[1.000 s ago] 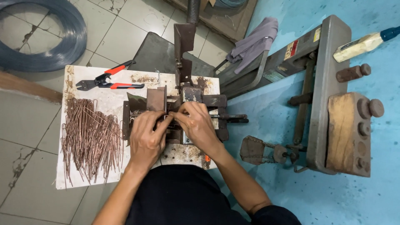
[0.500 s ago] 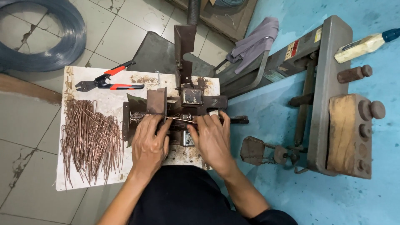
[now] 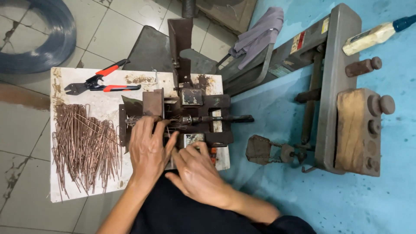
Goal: Manually forming metal wires using a crank-operated machine on a workbench.
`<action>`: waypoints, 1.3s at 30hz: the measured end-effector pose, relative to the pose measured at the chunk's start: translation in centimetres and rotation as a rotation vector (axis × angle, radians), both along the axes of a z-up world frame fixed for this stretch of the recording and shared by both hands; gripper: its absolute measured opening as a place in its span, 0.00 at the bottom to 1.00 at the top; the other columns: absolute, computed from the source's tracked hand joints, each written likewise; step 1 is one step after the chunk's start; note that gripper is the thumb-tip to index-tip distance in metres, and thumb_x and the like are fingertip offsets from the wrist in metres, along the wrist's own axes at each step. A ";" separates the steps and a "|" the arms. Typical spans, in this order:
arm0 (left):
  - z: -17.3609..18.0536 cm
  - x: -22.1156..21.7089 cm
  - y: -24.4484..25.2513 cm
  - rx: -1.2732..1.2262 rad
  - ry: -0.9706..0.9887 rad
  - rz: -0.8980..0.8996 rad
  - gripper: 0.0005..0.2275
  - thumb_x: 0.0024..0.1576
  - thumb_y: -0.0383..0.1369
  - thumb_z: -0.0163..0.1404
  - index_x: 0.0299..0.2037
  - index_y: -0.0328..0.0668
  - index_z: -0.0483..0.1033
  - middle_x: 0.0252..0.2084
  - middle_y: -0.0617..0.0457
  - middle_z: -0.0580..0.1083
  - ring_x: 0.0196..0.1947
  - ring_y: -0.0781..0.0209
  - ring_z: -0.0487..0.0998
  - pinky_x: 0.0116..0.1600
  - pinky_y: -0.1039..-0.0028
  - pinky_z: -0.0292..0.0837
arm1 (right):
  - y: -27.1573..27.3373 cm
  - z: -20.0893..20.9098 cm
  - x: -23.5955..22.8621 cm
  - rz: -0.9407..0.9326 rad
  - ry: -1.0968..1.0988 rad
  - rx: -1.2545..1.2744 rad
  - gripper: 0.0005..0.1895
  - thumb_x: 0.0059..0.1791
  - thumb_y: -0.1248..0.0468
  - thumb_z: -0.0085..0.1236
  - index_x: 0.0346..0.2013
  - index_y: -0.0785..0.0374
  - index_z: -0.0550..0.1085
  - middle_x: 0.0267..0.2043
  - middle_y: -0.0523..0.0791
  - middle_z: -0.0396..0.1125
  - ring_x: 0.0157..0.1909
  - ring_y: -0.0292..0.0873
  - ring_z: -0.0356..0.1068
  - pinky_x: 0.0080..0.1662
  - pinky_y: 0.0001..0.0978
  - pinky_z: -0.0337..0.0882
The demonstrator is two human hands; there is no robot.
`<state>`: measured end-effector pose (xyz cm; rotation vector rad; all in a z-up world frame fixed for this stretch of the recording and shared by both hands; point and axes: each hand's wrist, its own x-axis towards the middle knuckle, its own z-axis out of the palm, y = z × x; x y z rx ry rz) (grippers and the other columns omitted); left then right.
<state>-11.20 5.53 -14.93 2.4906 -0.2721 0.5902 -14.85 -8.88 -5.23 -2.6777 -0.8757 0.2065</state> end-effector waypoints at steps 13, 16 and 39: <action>-1.9 -1.4 -1.5 -0.081 0.136 -0.045 0.23 0.68 0.38 0.38 0.74 0.47 0.56 0.78 0.43 0.53 0.79 0.51 0.48 0.81 0.57 0.34 | -7.1 -2.3 2.3 -0.398 -0.102 0.113 0.14 0.51 0.56 0.59 0.51 0.52 0.76 0.45 0.41 0.76 0.48 0.44 0.73 0.56 0.49 0.57; -3.3 -1.2 -1.6 -0.056 0.160 -0.060 0.26 0.70 0.47 0.24 0.75 0.44 0.55 0.79 0.39 0.51 0.80 0.50 0.44 0.79 0.57 0.22 | -8.9 -3.7 3.8 -0.673 -0.297 0.191 0.17 0.51 0.66 0.58 0.55 0.56 0.72 0.51 0.47 0.68 0.54 0.52 0.68 0.57 0.52 0.60; -1.6 -1.5 -0.7 0.072 0.138 -0.109 0.24 0.69 0.31 0.28 0.77 0.41 0.49 0.79 0.36 0.48 0.80 0.49 0.43 0.78 0.54 0.19 | -14.4 -14.3 5.5 -1.097 0.162 1.022 0.34 0.60 0.41 0.39 0.69 0.65 0.57 0.67 0.59 0.58 0.75 0.66 0.48 0.71 0.69 0.50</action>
